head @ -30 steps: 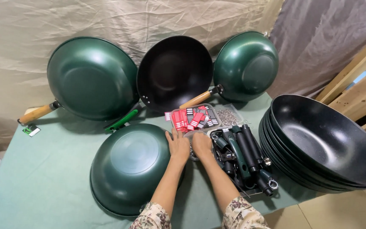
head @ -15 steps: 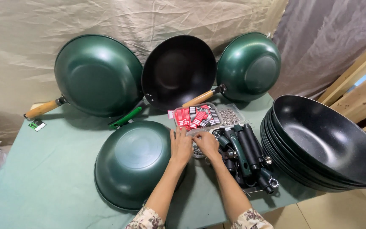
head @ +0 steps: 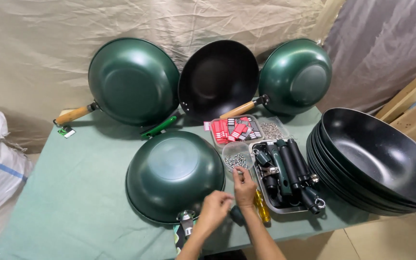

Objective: Assembling a handle bracket onto a wok using a screw and a screwdriver

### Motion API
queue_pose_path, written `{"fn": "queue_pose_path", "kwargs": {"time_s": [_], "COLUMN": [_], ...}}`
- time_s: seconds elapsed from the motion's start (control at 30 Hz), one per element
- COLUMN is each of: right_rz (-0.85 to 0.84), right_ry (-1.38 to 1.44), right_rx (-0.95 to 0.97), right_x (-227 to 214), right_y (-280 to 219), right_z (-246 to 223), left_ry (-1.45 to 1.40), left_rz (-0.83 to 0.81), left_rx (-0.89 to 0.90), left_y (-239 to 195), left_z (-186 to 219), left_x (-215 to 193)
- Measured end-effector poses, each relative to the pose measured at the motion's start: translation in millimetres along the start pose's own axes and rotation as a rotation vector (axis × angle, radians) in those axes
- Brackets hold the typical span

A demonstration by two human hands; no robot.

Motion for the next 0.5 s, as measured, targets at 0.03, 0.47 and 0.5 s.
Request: {"fn": "queue_pose_path", "kwargs": {"time_s": [0.03,0.47,0.5], "right_rz": [-0.001,-0.012,-0.007], "right_ry": [0.0,0.035,0.023], "right_rx": [0.002,0.115,0.138], "right_x": [-0.7,-16.3,-21.7], "right_y": [-1.0,17.6,17.2], "right_z": [0.4,13.7,15.7], "left_ry": [0.001,0.034,-0.004], "left_rz": [-0.001,-0.097,-0.104], "left_rx": [-0.002,0.284,0.368], "left_y": [-13.3,-22.9,-21.0], "left_z": [5.3,16.5,22.7], "left_x": [10.2,71.3,72.9]}}
Point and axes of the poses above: each hand's wrist, its own y-axis towards the middle knuckle, its own x-axis out of the palm, z = x × y, the point moved 7 cm from there along y, towards the middle knuckle, and after that the axes turned 11 degrees about x, right-handed, at the moved point
